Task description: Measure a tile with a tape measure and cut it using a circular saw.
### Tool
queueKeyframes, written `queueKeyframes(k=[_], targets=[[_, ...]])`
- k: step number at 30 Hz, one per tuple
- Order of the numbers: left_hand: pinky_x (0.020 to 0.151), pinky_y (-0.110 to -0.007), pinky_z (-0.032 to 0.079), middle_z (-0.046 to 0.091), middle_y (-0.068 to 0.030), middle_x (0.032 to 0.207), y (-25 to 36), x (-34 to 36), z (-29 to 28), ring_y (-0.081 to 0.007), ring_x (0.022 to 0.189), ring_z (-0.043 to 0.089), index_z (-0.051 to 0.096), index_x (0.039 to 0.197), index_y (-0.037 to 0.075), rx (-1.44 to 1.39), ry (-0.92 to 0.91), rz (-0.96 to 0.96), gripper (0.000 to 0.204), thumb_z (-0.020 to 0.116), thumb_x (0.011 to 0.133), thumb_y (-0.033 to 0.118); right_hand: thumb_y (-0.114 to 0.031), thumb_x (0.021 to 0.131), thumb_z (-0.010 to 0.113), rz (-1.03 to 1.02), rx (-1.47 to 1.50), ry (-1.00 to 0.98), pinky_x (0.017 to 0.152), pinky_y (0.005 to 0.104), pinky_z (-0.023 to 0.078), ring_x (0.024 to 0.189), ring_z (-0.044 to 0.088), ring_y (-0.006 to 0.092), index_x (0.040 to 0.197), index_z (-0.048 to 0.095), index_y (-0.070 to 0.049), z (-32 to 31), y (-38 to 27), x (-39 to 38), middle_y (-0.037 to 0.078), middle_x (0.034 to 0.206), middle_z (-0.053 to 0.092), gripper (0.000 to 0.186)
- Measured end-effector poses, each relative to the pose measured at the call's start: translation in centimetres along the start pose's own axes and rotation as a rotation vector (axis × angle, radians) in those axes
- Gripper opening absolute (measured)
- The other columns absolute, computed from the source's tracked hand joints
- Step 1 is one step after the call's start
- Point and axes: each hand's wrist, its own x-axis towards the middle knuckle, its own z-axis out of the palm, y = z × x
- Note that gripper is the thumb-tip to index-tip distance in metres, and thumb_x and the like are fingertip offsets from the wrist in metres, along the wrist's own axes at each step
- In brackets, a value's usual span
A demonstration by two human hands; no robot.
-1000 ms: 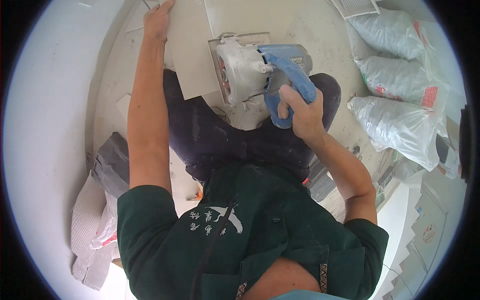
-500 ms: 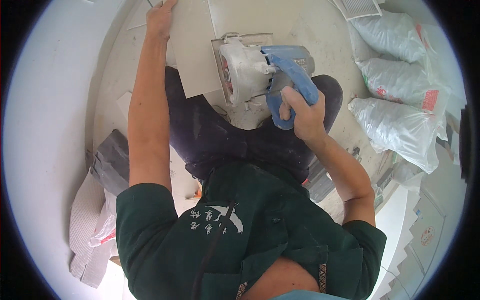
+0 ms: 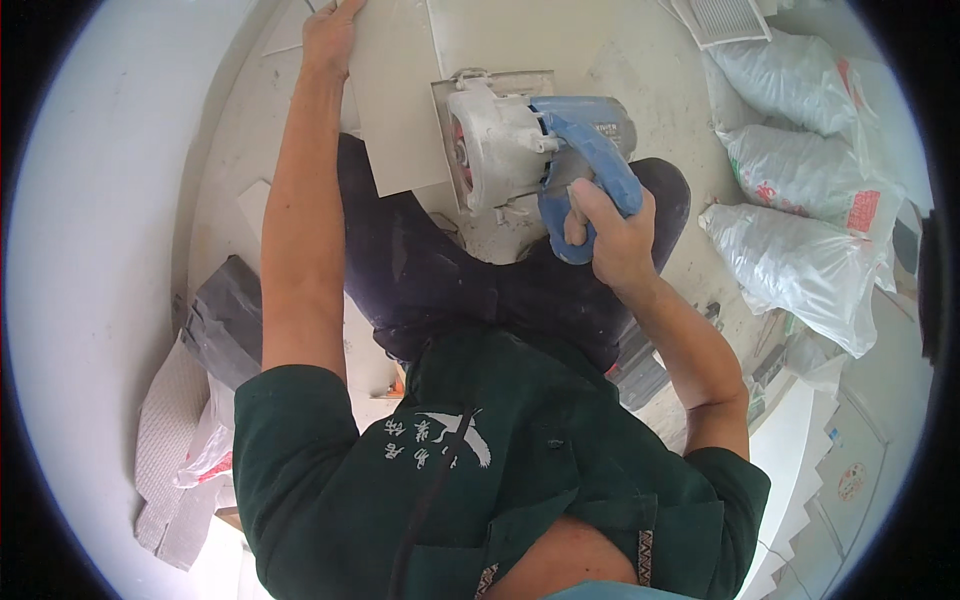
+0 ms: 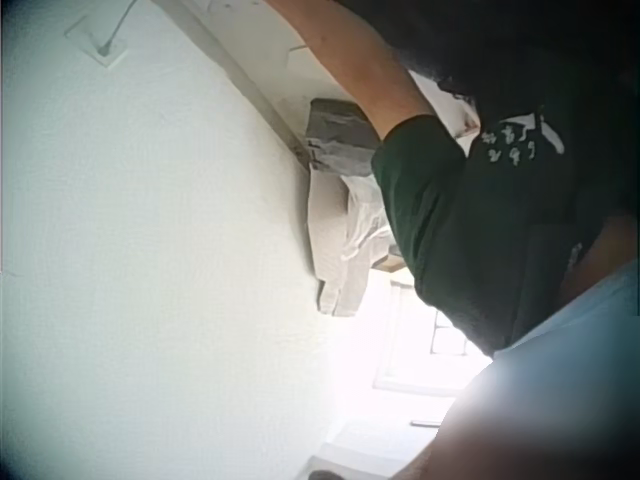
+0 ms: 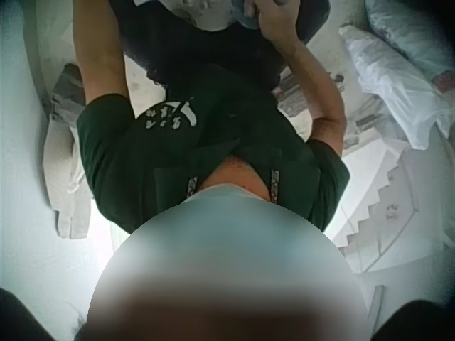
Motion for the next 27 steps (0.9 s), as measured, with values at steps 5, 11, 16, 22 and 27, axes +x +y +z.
queueKeyframes(k=[5,11,16,22,27], targets=[[0.068,-0.031,0.057,0.071,-0.012,0.096,0.2,-0.5,0.8,-0.0191,0.077,0.069,0.063,0.109,-0.007,-0.048,0.008,-0.03,0.036,0.069,0.091,0.023,-0.012,0.091,0.064,-0.009,-0.017,0.004,0.051,0.0264,0.041,0.051,0.052,0.0098,0.085,0.059,-0.001,-0.3,0.1,0.1,0.002,0.061,0.057,0.013],[0.073,-0.03,0.055,0.071,-0.0132,0.1,1.3,-1.7,0.7,-0.0196,0.082,0.069,0.063,0.113,-0.008,0.048,0.039,0.013,0.04,0.069,0.091,0.026,-0.011,0.09,0.065,0.018,0.01,-0.033,0.051,0.0263,0.041,0.052,0.052,0.0098,0.086,0.058,-0.001,-0.2,-0.1,0.5,0.003,0.061,0.057,0.012],[0.101,-0.034,0.046,0.052,-0.0319,0.135,5.0,-5.5,4.1,-0.0334,0.12,0.057,0.038,0.138,-0.02,0.419,0.19,-0.062,0.081,0.068,0.089,0.037,-0.01,0.09,0.065,0.056,0.012,-0.046,0.051,0.0257,0.041,0.052,0.052,0.0095,0.088,0.058,-0.001,-0.7,-0.3,0.7,0.003,0.062,0.057,0.012],[0.103,-0.036,0.045,0.052,-0.0329,0.135,4.2,-4.5,2.3,-0.0343,0.121,0.056,0.037,0.138,-0.021,0.572,0.22,-0.048,0.084,0.067,0.09,0.041,-0.006,0.09,0.064,0.094,0.027,-0.026,0.049,0.0263,0.041,0.052,0.052,0.0095,0.086,0.057,0.0,0.2,-0.8,0.8,0.002,0.062,0.056,0.01],[0.103,-0.036,0.045,0.054,-0.0318,0.132,6.2,-7.4,3.3,-0.0339,0.121,0.057,0.043,0.135,-0.02,0.307,0.07,0.084,0.078,0.066,0.09,0.041,-0.005,0.09,0.063,0.075,0.009,0.031,0.049,0.0277,0.042,0.052,0.052,0.0107,0.081,0.057,-0.001,-0.5,-0.1,1.3,0.002,0.061,0.055,0.011]])
